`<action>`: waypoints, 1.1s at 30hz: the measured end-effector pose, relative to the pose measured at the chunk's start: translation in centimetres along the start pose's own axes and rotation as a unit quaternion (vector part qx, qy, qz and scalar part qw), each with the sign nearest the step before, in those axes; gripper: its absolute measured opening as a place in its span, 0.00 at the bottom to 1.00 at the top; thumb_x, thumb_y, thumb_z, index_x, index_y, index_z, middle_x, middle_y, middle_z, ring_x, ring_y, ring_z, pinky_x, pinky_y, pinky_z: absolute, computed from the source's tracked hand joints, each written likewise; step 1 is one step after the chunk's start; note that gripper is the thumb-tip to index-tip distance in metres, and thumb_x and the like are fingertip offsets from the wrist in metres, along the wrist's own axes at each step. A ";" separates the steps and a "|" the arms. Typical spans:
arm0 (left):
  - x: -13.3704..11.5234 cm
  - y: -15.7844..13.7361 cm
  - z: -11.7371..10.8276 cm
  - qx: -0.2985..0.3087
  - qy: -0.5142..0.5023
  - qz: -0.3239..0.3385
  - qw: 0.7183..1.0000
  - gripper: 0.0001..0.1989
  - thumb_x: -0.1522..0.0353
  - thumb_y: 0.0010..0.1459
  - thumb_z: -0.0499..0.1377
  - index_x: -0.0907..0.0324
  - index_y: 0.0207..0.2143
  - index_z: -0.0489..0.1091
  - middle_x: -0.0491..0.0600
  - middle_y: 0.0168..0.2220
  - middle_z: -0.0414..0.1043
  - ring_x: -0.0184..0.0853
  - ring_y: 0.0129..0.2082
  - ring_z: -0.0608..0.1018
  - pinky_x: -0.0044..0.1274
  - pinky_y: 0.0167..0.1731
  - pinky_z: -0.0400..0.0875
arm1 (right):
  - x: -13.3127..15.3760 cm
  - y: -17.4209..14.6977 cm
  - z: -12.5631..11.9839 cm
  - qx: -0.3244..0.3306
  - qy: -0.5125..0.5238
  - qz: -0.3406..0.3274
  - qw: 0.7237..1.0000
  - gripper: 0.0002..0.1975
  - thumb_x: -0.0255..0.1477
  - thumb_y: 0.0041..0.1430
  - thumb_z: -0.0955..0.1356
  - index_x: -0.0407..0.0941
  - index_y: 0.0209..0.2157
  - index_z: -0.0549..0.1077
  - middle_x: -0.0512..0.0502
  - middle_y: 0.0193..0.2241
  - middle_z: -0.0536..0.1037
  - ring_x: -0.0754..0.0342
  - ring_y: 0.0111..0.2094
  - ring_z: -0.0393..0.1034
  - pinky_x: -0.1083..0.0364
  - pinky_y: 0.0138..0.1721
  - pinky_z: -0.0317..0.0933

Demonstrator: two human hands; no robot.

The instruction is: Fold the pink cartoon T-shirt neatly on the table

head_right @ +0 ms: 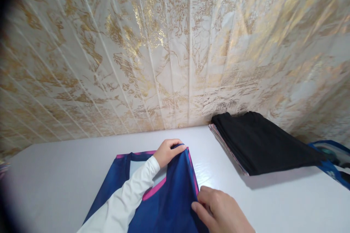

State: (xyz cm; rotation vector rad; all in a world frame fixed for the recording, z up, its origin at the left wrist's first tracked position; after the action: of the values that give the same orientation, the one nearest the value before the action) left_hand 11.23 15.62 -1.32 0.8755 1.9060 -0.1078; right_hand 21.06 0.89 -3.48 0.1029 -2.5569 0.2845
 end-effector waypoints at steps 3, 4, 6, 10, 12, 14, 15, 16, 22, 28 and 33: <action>0.3 0.1 -0.1 -0.031 0.002 -0.009 0.999 0.12 0.62 0.58 0.56 0.62 0.30 0.72 0.45 0.28 0.73 0.32 0.29 0.74 0.20 0.31 0.67 | -0.3 0.1 0.7 0.047 0.054 0.003 0.997 0.19 0.40 0.58 0.58 0.45 0.18 0.56 0.52 0.19 0.64 0.57 0.23 0.55 0.59 0.25 0.48; 0.3 0.1 -0.1 -0.041 0.008 -0.012 0.999 0.11 0.63 0.57 0.57 0.62 0.30 0.72 0.45 0.28 0.73 0.32 0.29 0.74 0.21 0.32 0.67 | -0.5 0.2 0.9 0.063 0.071 0.011 0.995 0.20 0.41 0.58 0.59 0.45 0.17 0.55 0.53 0.18 0.62 0.58 0.22 0.54 0.59 0.24 0.47; 0.1 0.1 -0.3 -0.056 0.024 -0.017 0.998 0.09 0.65 0.57 0.57 0.61 0.30 0.72 0.45 0.29 0.74 0.32 0.30 0.74 0.21 0.33 0.67 | -0.8 0.1 1.2 0.093 0.098 0.027 0.990 0.21 0.42 0.56 0.59 0.45 0.16 0.54 0.54 0.15 0.59 0.59 0.21 0.52 0.59 0.23 0.46; -0.4 0.1 -0.6 -0.071 0.080 -0.013 0.994 0.05 0.68 0.56 0.58 0.58 0.29 0.71 0.44 0.30 0.73 0.32 0.33 0.74 0.22 0.36 0.66 | -1.3 -0.1 1.5 0.130 0.147 0.052 0.979 0.23 0.44 0.54 0.61 0.45 0.13 0.55 0.54 0.12 0.59 0.60 0.17 0.52 0.59 0.22 0.46; -0.5 0.1 -0.6 -0.072 0.117 -0.009 0.990 0.04 0.70 0.56 0.58 0.58 0.29 0.71 0.43 0.30 0.72 0.33 0.34 0.74 0.22 0.37 0.65 | -1.4 -0.3 1.7 0.154 0.174 0.057 0.971 0.24 0.45 0.53 0.61 0.45 0.13 0.54 0.55 0.10 0.58 0.61 0.16 0.50 0.59 0.21 0.47; -0.4 0.1 -0.3 -0.066 0.153 -0.009 0.986 0.04 0.71 0.56 0.59 0.57 0.29 0.70 0.43 0.31 0.72 0.33 0.34 0.73 0.23 0.38 0.65 | -1.6 -0.6 2.0 0.181 0.189 0.072 0.962 0.24 0.45 0.54 0.60 0.46 0.12 0.54 0.55 0.09 0.57 0.62 0.14 0.48 0.59 0.19 0.45; -0.4 0.1 0.0 -0.059 0.170 -0.008 0.984 0.03 0.71 0.56 0.59 0.57 0.29 0.70 0.43 0.31 0.71 0.33 0.34 0.73 0.23 0.37 0.64 | -1.7 -0.7 2.1 0.189 0.186 0.081 0.961 0.24 0.44 0.54 0.59 0.46 0.12 0.54 0.55 0.09 0.57 0.62 0.13 0.47 0.59 0.19 0.44; -0.3 0.0 0.3 -0.051 0.185 -0.008 0.981 0.03 0.71 0.56 0.59 0.57 0.29 0.70 0.43 0.32 0.71 0.34 0.34 0.73 0.23 0.37 0.64 | -1.7 -0.8 2.0 0.190 0.173 0.089 0.963 0.23 0.43 0.55 0.59 0.46 0.12 0.54 0.55 0.08 0.57 0.62 0.12 0.47 0.59 0.18 0.44; 0.2 -0.1 1.9 -0.011 0.256 0.002 0.967 0.02 0.69 0.57 0.61 0.56 0.32 0.70 0.44 0.35 0.71 0.35 0.35 0.74 0.25 0.38 0.63 | -0.7 -1.0 0.1 0.132 -0.003 0.087 0.987 0.18 0.32 0.51 0.62 0.46 0.10 0.63 0.50 0.10 0.67 0.57 0.13 0.58 0.57 0.21 0.48; -0.2 0.0 1.4 -0.036 0.276 0.013 0.961 0.06 0.65 0.58 0.60 0.57 0.37 0.68 0.45 0.38 0.71 0.35 0.39 0.73 0.27 0.42 0.62 | -0.9 -1.0 -1.2 0.082 -0.100 0.073 0.989 0.11 0.34 0.50 0.65 0.49 0.18 0.73 0.45 0.22 0.78 0.49 0.24 0.69 0.55 0.25 0.50; -2.1 0.2 -2.5 -0.098 0.279 -0.012 0.955 0.06 0.70 0.63 0.53 0.59 0.42 0.66 0.48 0.42 0.69 0.34 0.41 0.73 0.27 0.43 0.64 | 2.3 -0.5 -2.4 0.022 -0.040 -0.064 0.997 0.10 0.31 0.58 0.60 0.50 0.32 0.73 0.47 0.34 0.78 0.52 0.35 0.71 0.57 0.36 0.62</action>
State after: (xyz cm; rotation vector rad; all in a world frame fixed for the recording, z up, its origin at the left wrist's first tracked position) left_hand 9.98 15.70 1.70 0.7990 2.4002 0.3455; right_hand 20.45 0.95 -0.21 0.2995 -2.6097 0.2916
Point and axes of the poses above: each hand's wrist, its own y-axis towards the middle knuckle, its own z-axis out of the palm, x = y × z, the point moved 7 cm from there along y, towards the middle knuckle
